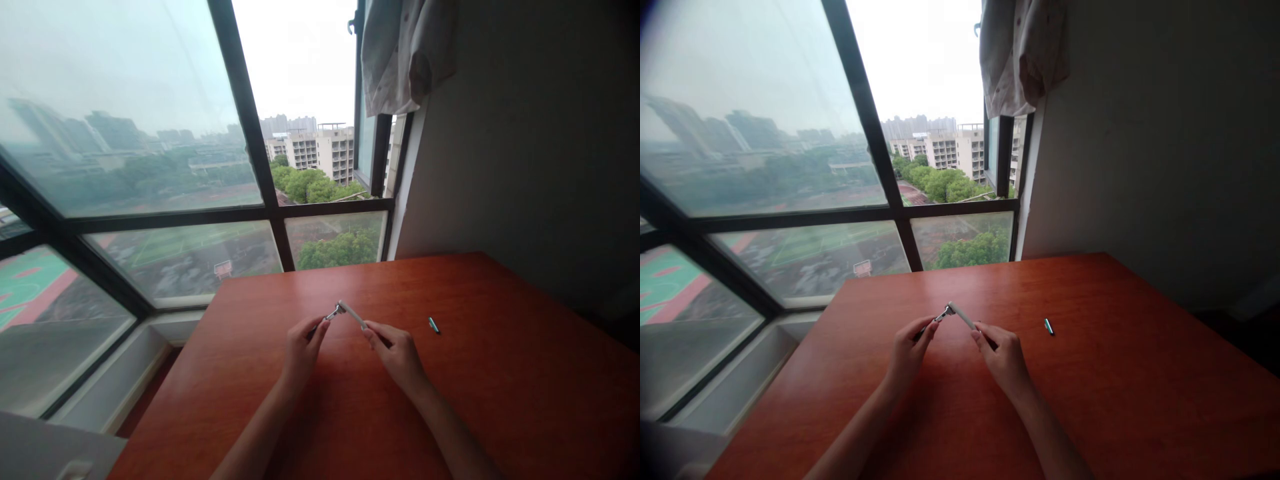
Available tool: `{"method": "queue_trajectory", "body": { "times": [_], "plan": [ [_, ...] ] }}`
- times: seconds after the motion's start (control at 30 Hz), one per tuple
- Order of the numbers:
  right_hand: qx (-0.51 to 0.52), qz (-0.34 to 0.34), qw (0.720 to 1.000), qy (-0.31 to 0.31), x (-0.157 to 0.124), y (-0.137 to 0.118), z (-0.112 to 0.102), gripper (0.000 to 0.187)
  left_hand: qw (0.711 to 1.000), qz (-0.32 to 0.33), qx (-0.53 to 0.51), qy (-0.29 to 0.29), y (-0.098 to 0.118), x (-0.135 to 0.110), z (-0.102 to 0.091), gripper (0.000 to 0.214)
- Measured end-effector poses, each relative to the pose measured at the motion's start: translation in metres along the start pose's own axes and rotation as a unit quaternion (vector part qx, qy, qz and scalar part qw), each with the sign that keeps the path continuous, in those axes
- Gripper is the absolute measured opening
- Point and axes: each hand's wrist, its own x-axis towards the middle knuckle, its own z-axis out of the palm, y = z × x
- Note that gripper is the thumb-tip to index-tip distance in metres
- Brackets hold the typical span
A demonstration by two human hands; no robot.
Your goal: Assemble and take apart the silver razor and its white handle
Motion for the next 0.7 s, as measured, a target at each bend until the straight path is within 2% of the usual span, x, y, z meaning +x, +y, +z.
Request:
{"method": "queue_trajectory", "body": {
  "times": [0.27,0.7],
  "plan": [
    [-0.007,-0.001,1.000,0.006,-0.0006,0.0004,-0.0001,0.034,1.000,-0.002,-0.018,-0.022,0.0024,-0.0030,0.0036,0.032],
    [-0.003,0.008,1.000,-0.010,0.0000,-0.0028,-0.0001,0.038,1.000,0.007,0.006,0.000,0.0007,-0.0005,-0.0023,0.032]
  ]
}}
